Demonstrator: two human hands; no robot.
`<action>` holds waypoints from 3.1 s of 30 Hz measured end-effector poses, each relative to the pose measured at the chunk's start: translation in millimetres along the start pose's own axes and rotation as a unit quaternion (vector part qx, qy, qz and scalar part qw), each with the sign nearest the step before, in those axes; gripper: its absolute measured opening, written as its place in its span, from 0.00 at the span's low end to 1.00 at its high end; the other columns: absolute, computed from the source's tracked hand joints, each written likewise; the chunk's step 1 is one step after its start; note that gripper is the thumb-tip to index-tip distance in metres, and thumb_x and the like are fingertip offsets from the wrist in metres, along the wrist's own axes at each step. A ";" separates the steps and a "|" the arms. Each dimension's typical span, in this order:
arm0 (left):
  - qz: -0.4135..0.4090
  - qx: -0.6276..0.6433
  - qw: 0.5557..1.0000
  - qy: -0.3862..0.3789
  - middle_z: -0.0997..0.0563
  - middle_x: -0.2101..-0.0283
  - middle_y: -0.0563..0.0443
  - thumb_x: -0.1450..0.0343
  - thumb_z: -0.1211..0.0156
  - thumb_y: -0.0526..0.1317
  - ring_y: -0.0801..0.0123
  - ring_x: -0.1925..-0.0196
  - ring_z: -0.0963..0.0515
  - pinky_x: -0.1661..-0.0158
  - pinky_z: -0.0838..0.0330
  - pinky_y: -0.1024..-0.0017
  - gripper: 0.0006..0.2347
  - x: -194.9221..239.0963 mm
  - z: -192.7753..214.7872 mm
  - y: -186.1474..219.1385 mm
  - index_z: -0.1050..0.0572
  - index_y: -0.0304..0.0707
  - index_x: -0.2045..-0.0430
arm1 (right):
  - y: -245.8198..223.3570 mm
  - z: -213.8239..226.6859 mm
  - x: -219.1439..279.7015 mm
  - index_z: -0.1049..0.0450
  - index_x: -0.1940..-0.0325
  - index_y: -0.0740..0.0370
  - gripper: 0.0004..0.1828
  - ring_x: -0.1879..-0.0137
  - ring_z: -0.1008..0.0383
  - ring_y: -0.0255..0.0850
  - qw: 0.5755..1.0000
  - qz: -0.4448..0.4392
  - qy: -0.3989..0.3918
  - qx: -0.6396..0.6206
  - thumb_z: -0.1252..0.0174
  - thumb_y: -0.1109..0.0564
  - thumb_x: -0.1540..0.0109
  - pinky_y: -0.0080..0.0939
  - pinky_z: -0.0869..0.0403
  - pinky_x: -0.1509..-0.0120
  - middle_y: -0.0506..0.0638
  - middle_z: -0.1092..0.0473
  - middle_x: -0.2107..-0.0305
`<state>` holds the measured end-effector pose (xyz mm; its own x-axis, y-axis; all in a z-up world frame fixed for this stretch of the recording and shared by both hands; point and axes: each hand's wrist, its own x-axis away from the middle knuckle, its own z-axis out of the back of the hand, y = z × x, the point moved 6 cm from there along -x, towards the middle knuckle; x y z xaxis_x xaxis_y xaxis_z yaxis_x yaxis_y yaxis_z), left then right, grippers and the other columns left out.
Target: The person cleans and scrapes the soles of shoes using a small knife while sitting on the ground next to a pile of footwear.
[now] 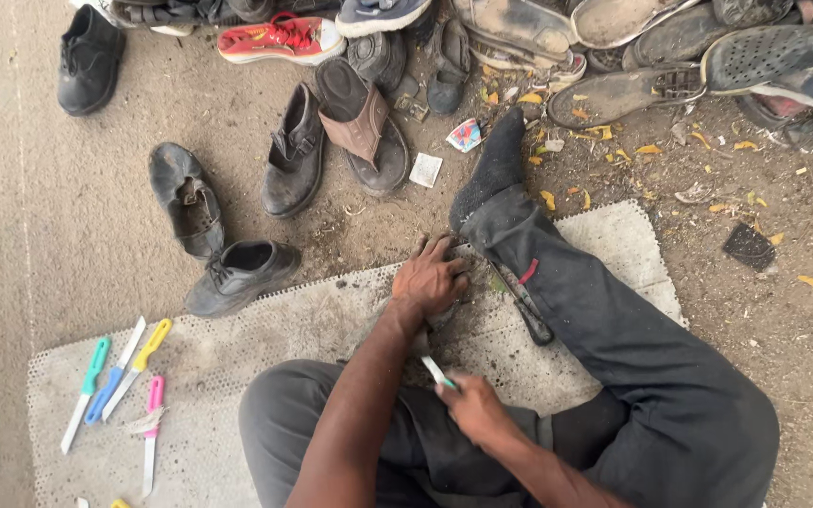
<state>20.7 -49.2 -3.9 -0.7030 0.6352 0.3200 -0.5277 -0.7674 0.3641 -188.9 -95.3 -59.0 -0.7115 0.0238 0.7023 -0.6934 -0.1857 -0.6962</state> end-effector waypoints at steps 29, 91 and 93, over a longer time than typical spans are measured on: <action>0.156 -0.014 0.987 -0.020 0.39 0.30 0.37 0.37 0.28 0.59 0.46 0.34 0.31 0.40 0.29 0.55 0.39 88.9 -15.8 -33.6 0.40 0.55 0.30 | -19.8 93.2 0.2 0.25 0.53 0.63 0.17 0.58 0.23 0.62 0.939 0.163 0.118 0.278 0.44 0.47 0.35 0.59 0.27 0.53 0.63 0.24 0.68; 0.202 0.734 0.506 0.405 0.19 0.55 0.38 0.26 0.39 0.41 0.56 0.58 0.19 0.58 0.23 0.63 0.17 3.8 52.9 -159.4 0.22 0.18 0.52 | -44.3 59.0 -22.0 0.30 0.46 0.60 0.15 0.69 0.27 0.45 0.952 0.102 0.010 0.287 0.52 0.49 0.29 0.55 0.30 0.60 0.52 0.29 0.74; 0.039 0.826 0.471 0.307 0.23 0.64 0.43 0.23 0.37 0.44 0.58 0.66 0.23 0.66 0.27 0.63 0.13 -49.5 60.0 -88.1 0.24 0.29 0.57 | -45.9 61.9 -21.9 0.29 0.47 0.60 0.15 0.64 0.26 0.46 0.954 0.109 0.024 0.277 0.50 0.49 0.30 0.54 0.28 0.56 0.52 0.28 0.71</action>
<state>130.7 -7.8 0.6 -0.9627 0.0760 0.2597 0.2451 0.6518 0.7177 -134.4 -148.1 -33.3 -0.8459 -0.0325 0.5323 -0.3708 -0.6816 -0.6308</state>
